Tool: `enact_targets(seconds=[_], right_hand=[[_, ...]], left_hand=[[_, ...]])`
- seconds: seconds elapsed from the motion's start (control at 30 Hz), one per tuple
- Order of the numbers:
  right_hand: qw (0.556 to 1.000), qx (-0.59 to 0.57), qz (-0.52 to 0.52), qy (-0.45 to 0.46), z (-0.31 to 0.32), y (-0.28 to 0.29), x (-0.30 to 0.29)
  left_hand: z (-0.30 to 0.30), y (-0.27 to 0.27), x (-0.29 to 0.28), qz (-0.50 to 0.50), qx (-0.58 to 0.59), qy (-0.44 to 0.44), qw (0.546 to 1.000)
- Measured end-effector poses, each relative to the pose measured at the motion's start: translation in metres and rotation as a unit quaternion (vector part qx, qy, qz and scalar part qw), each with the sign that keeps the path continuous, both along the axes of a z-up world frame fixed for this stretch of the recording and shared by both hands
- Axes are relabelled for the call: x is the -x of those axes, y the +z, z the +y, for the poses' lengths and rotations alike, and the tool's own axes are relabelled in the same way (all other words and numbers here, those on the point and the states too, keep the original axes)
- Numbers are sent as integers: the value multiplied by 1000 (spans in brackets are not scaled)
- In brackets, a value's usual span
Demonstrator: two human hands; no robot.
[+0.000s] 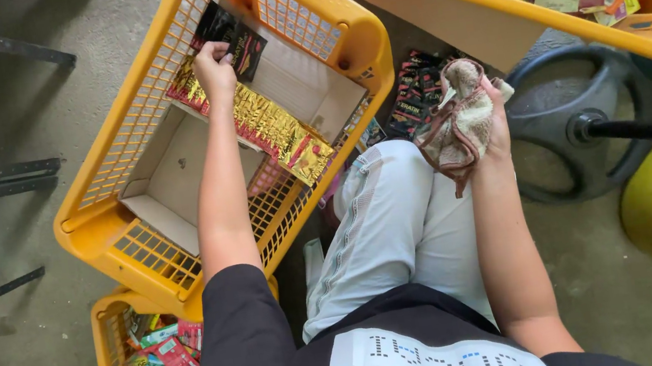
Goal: The recorder wipes dust off various product sachets with a cloth and organizes them into a yellow basket.
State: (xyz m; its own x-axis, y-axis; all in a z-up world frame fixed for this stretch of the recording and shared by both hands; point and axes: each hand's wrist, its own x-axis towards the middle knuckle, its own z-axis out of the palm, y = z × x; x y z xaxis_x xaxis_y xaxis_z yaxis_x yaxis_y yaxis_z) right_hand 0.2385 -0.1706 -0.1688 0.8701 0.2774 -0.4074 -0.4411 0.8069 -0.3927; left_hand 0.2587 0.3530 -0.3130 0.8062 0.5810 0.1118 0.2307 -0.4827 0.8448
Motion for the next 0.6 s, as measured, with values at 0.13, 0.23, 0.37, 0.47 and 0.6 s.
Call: enact_targets(seconds=[0.13,0.23,0.37,0.47,0.6], right_hand=[[1000,14,6,-1,5,10,5],[999,-9,-14,37,5,9,5],[999,33,11,9,12,20,5],[999,27,7,16,13,21,5],[999,33,15,10,16,26,6]], left_hand=[[2,-12,0,15,-18,18,1000],[3,-15,-2,18,-16,20,1000],[-1,-12,-6,24,-26,15,999],[-2,-10,-6,22,-38,24,999],[-11,8,-4,40,-112,32,992]])
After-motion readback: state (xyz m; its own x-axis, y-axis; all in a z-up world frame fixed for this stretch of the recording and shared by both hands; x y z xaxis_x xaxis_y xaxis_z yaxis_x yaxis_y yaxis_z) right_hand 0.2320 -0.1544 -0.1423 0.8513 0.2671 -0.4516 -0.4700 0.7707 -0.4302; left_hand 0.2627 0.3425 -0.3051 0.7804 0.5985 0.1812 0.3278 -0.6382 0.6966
